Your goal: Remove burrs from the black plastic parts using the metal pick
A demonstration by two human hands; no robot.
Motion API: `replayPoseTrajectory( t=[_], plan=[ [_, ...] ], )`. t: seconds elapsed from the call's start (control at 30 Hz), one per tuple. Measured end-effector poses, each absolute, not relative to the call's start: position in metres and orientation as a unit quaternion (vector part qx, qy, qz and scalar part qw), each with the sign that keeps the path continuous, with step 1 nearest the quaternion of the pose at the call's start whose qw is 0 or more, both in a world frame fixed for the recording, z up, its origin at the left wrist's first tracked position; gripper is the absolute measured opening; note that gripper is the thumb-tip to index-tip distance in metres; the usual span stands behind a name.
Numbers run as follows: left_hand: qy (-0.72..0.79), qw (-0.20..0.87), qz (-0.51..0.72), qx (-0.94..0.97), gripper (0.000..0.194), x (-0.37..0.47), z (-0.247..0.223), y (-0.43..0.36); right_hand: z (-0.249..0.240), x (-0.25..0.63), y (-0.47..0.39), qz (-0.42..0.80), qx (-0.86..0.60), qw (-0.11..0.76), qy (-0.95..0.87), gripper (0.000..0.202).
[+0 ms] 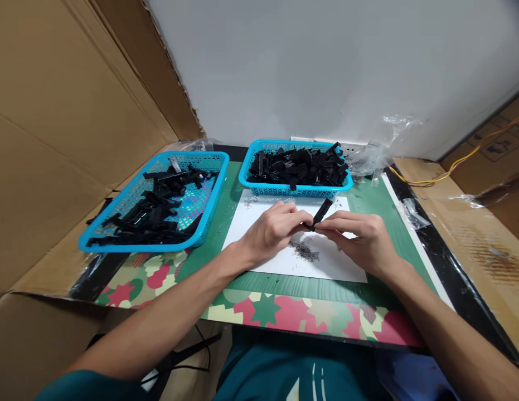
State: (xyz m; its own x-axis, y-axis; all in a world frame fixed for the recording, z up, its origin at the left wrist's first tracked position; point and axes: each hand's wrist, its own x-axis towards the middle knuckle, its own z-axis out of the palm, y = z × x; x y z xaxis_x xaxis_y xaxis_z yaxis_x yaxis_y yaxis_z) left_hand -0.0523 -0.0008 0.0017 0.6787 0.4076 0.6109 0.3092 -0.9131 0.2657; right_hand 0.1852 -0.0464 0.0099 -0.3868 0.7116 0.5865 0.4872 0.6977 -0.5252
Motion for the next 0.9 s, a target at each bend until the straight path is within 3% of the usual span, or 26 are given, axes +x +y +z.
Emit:
replayPoseTrajectory(
  t=[0.23,0.53,0.67,0.8,0.9],
  plan=[
    [0.262,0.264,0.338,0.864,0.009,-0.044,0.004,-0.007,0.01,0.196,-0.04,0.151,-0.362,0.402,-0.828,0.014],
    [0.262,0.093,0.299,0.913,0.019,-0.048,0.003,-0.001,-0.005,0.196,-0.032,0.072,-0.388,0.354,-0.848,0.02],
    [0.286,0.072,0.327,0.898,0.019,-0.049,-0.001,0.005,0.01,0.201,-0.028,0.137,-0.456,0.347,-0.808,0.011],
    [0.288,0.067,0.314,0.902,0.016,-0.052,-0.002,0.012,0.03,0.212,-0.028,0.267,-0.516,0.217,-0.784,0.029],
    [0.289,0.073,0.304,0.905,0.016,-0.053,-0.002,0.013,0.034,0.216,-0.029,0.289,-0.537,0.138,-0.781,0.033]
  ],
)
